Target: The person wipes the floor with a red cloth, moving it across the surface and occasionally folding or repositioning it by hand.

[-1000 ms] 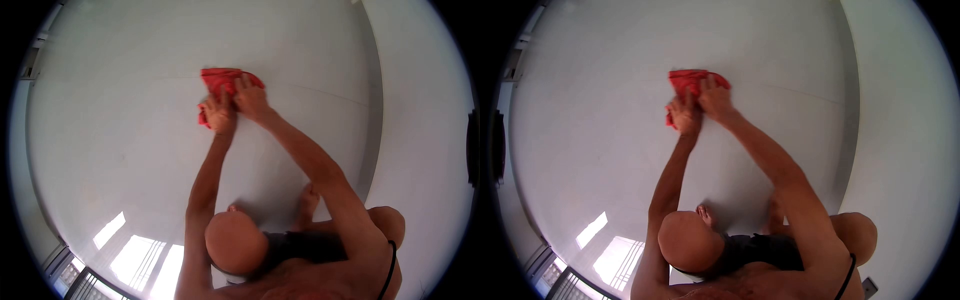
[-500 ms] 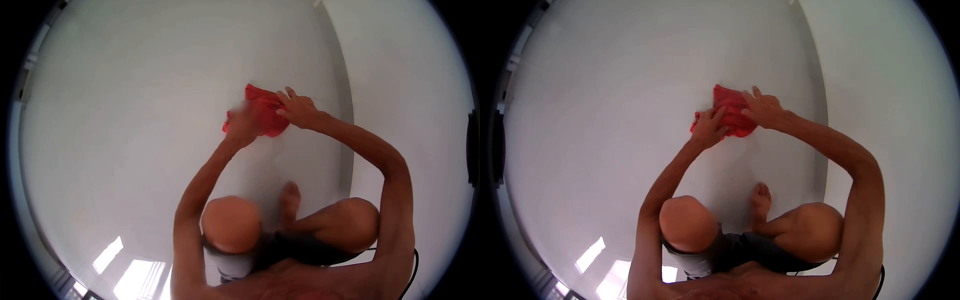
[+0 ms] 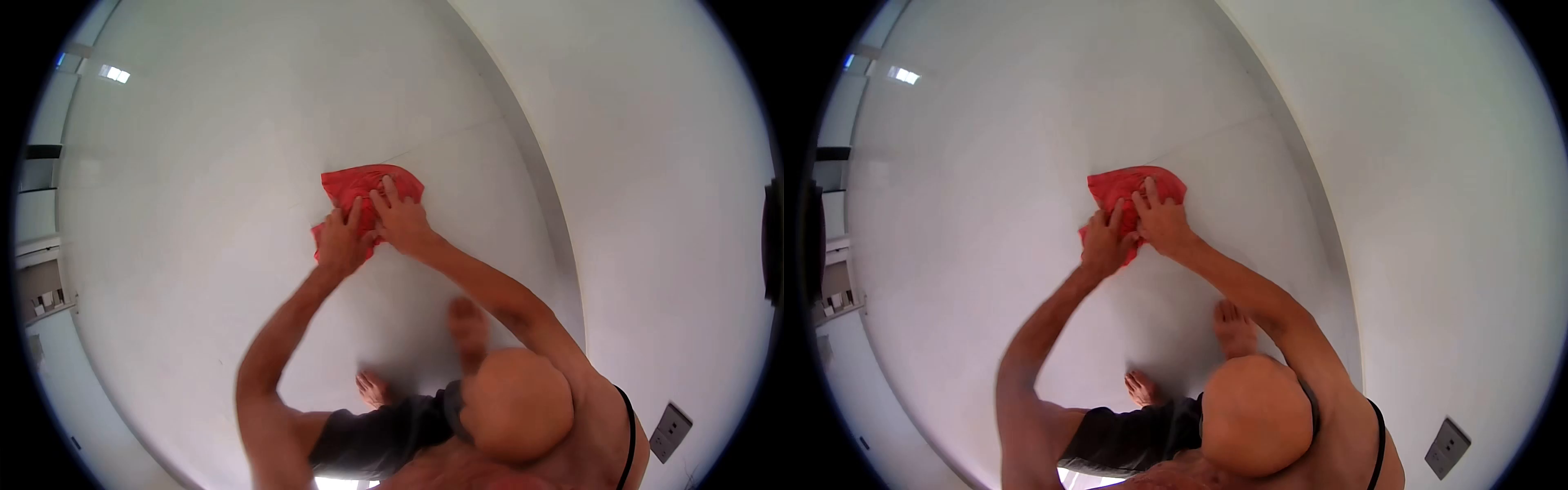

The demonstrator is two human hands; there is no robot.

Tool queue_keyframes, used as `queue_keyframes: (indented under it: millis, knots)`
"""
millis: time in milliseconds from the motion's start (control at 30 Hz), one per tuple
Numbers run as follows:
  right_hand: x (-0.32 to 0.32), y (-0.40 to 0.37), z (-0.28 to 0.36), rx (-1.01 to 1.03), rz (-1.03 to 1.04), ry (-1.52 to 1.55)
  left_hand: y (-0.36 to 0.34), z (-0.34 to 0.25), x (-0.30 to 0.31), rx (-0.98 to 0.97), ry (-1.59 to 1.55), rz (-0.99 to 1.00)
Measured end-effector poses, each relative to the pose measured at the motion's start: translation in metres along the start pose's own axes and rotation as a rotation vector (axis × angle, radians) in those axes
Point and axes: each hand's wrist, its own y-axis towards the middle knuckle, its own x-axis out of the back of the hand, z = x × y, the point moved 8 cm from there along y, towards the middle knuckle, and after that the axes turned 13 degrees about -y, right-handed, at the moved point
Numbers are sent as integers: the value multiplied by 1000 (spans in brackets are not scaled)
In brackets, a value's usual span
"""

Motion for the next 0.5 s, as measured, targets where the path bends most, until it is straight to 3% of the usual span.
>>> queue_keyframes:
  millis: [100, 200, 233, 300, 367, 467, 500]
  knots:
    - [-11, -10, -50, -81, -4, 34, 21, -27, -34, -95, -67, -159]
    - [12, -34, -122, -280, 62, 77, 58, -84, -71, -147, -97, -137]
    - [13, -50, -148, -285, -135, -23, 73, -103, -92, -189, -135, -129]
    - [13, -73, -202, -484, -80, -25, 101, -145, -112, -367, -234, -249]
    - [15, -72, -230, -488, -225, -128, 129, -180, -108, -379, -303, -364]
    - [18, -11, -236, -449, -312, -173, 177, -161, -87, -253, -338, -330]
    - [22, -52, -264, -421, -343, -135, 156, -201, -114, -263, -310, -347]
